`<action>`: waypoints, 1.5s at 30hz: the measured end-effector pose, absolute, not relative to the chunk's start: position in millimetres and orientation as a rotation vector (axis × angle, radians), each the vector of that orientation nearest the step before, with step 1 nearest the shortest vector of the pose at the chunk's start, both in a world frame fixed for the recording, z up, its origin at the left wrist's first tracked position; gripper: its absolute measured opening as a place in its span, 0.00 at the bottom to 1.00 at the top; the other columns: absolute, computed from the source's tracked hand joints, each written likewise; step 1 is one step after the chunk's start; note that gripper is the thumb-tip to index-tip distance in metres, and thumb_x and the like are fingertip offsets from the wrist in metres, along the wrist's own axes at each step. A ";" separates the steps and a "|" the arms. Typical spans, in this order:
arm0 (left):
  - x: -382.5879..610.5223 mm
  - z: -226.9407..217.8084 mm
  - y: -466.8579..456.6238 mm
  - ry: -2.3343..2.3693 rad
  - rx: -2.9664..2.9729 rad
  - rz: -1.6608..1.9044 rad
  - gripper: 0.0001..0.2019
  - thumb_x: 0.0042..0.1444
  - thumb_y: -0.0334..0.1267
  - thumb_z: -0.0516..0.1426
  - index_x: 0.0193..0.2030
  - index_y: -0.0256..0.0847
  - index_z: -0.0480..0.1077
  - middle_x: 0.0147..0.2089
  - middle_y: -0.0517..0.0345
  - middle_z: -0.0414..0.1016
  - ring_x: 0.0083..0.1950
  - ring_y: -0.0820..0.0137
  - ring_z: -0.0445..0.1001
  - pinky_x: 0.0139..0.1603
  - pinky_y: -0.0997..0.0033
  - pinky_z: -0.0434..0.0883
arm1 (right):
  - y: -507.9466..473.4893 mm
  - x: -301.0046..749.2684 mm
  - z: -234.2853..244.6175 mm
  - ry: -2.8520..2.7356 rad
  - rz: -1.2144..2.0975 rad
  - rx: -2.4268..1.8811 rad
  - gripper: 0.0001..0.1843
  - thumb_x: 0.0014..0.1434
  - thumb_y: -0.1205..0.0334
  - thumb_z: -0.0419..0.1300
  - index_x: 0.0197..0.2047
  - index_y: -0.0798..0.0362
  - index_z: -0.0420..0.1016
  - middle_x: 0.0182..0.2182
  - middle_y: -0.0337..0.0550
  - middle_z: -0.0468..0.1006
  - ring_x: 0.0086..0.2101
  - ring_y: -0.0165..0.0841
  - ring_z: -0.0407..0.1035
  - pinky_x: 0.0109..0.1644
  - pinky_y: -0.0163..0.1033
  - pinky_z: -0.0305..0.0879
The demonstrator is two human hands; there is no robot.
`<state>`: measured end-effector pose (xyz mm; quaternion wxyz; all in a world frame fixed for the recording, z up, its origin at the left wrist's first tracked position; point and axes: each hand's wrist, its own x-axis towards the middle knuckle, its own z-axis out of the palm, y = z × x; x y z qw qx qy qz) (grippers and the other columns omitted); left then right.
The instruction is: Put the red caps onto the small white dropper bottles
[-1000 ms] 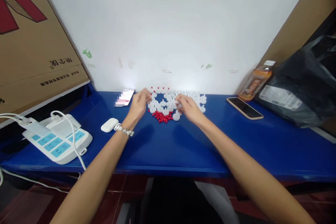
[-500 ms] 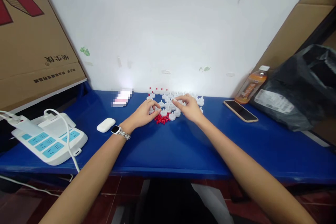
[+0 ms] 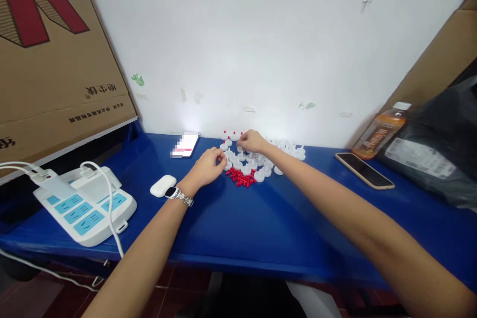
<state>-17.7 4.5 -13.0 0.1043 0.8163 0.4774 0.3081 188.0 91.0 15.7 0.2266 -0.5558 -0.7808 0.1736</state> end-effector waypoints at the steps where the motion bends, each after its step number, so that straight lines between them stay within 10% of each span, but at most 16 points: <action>1: -18.8 -13.4 5.7 1.422 2.406 0.905 0.08 0.61 0.38 0.52 0.32 0.42 0.69 0.35 0.55 0.71 0.38 0.64 0.70 0.40 0.63 0.66 | 93.2 187.3 14.6 -2.160 0.468 -1.539 0.09 0.55 0.64 0.62 0.30 0.56 0.84 0.26 0.46 0.83 0.30 0.36 0.75 0.37 0.35 0.66; 13: -25.0 -16.2 8.6 1.502 2.339 0.877 0.12 0.64 0.44 0.52 0.34 0.41 0.70 0.37 0.55 0.71 0.38 0.65 0.70 0.39 0.64 0.66 | 100.4 135.0 24.7 -2.243 0.291 -1.549 0.10 0.55 0.56 0.67 0.37 0.53 0.82 0.38 0.47 0.83 0.44 0.41 0.74 0.53 0.44 0.63; 27: -2.6 -2.4 -13.7 1.311 2.371 1.236 0.20 0.67 0.48 0.53 0.61 0.43 0.60 0.52 0.49 0.70 0.44 0.64 0.72 0.50 0.60 0.71 | 15.6 181.8 28.8 -1.597 1.045 -0.948 0.16 0.54 0.49 0.66 0.35 0.55 0.74 0.30 0.43 0.80 0.30 0.30 0.70 0.37 0.36 0.65; 37: 21.4 10.6 -40.3 1.013 2.617 1.133 0.17 0.72 0.43 0.44 0.63 0.42 0.57 0.57 0.44 0.69 0.55 0.61 0.71 0.59 0.57 0.68 | -44.4 204.0 11.2 -1.911 0.580 -0.986 0.18 0.72 0.48 0.44 0.35 0.48 0.61 0.26 0.34 0.65 0.29 0.31 0.62 0.36 0.37 0.56; 45: 32.2 4.4 -40.0 0.983 2.514 1.176 0.18 0.71 0.46 0.47 0.63 0.42 0.58 0.52 0.47 0.71 0.44 0.65 0.74 0.49 0.61 0.71 | -42.8 191.3 5.0 -1.785 0.595 -0.967 0.24 0.72 0.44 0.42 0.32 0.50 0.63 0.26 0.38 0.68 0.30 0.32 0.64 0.36 0.38 0.58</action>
